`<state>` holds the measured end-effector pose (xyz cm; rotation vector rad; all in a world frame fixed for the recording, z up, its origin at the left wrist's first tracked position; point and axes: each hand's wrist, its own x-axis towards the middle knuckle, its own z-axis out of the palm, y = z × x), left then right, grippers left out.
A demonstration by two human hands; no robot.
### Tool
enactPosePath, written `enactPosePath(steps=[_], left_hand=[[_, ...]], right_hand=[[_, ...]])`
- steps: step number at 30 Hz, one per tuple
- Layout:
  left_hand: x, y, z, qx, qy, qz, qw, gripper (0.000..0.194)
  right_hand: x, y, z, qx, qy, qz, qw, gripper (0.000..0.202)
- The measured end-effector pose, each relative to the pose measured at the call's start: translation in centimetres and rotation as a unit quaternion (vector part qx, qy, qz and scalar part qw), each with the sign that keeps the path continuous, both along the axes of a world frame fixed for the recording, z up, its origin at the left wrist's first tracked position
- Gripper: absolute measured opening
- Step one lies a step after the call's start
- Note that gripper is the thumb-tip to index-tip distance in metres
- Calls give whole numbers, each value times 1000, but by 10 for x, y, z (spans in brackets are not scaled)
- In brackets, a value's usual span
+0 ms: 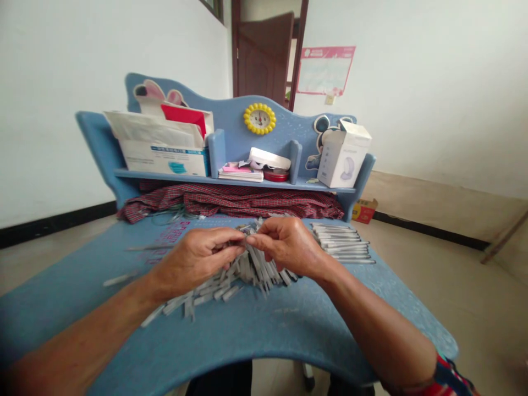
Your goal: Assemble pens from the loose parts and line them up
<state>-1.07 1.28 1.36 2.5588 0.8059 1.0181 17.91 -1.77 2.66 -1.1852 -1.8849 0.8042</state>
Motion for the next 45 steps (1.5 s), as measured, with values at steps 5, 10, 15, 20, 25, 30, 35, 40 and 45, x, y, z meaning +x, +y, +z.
enactPosePath(steps=[5,10,15,20,25,30,35,40,45], left_hand=[[-1,0,0,-102,-44,5,994,16],[-1,-1,0,-135,-66,5,989,16],[1,1,-3,-103,-37,9,994,16],[3,1,-4,-95,-7,11,995,16],[3,1,-3,-83,4,12,996,16],[2,1,-4,-32,-4,5,999,13],[3,0,-6,70,21,-1,997,13],[4,-2,-9,154,62,-6,986,13],[4,-3,-13,174,106,3,979,15]], right_hand=[[23,-7,2,5,-95,-31,995,27],[61,-16,-12,42,-417,-62,906,8],[83,-22,-33,6,-540,-100,836,16],[88,-26,-42,-36,-554,-127,822,20],[91,-25,-50,-47,-545,-130,827,23],[89,-30,-47,-5,-477,-118,871,17],[67,-38,-31,16,-238,-68,969,10],[38,-36,-18,68,-103,-45,991,4],[19,-28,-13,172,-154,-77,970,5]])
